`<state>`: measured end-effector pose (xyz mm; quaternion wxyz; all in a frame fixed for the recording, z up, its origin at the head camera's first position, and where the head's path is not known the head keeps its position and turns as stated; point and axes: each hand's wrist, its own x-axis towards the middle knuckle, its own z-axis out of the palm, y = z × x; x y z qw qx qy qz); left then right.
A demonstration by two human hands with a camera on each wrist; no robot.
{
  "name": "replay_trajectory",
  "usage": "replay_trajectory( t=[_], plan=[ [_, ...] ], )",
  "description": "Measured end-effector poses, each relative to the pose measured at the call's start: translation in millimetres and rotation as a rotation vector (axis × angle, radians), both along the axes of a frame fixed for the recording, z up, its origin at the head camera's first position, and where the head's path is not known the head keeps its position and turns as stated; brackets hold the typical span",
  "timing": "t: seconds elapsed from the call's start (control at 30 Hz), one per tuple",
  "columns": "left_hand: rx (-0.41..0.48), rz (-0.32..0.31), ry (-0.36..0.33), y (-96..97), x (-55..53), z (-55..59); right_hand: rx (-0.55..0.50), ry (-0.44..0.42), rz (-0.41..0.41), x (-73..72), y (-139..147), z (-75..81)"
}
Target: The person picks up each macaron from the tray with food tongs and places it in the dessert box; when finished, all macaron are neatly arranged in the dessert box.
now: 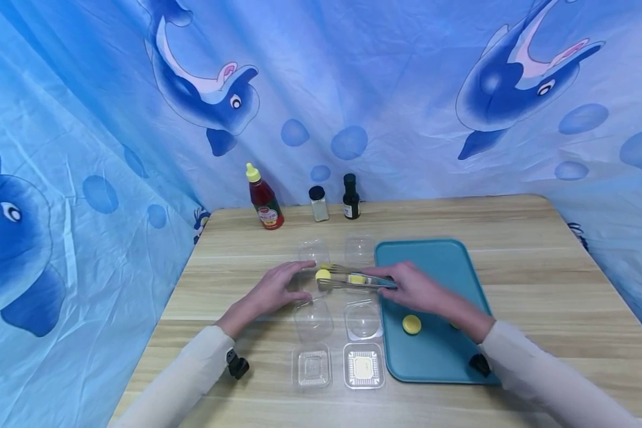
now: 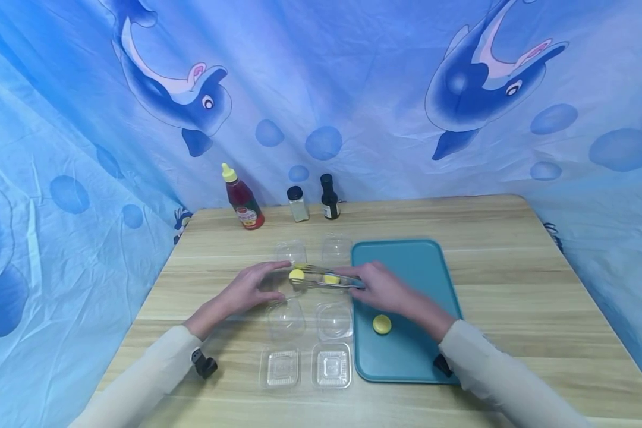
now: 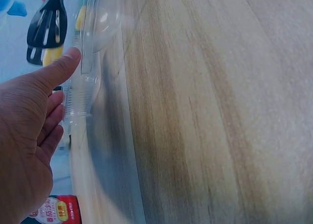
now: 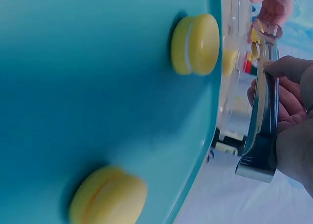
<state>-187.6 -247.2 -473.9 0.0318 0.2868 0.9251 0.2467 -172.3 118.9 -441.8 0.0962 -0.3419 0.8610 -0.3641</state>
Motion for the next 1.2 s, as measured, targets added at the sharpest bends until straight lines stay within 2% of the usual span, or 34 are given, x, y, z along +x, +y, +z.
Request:
replay_trajectory(
  t=[0.2,0.5,1.2],
  plan=[
    [-0.005,-0.004,0.007,0.3,0.1,0.3,0.021,-0.017,0.019,-4.1,-20.9,1.5],
    [-0.012,0.004,0.007,0.0,1.2,1.6,0.013,0.081,0.064,-5.1,-36.5,5.5],
    [-0.014,0.024,-0.010,0.2,1.4,2.9,0.060,0.081,0.056,-5.5,-43.3,9.1]
  ],
)
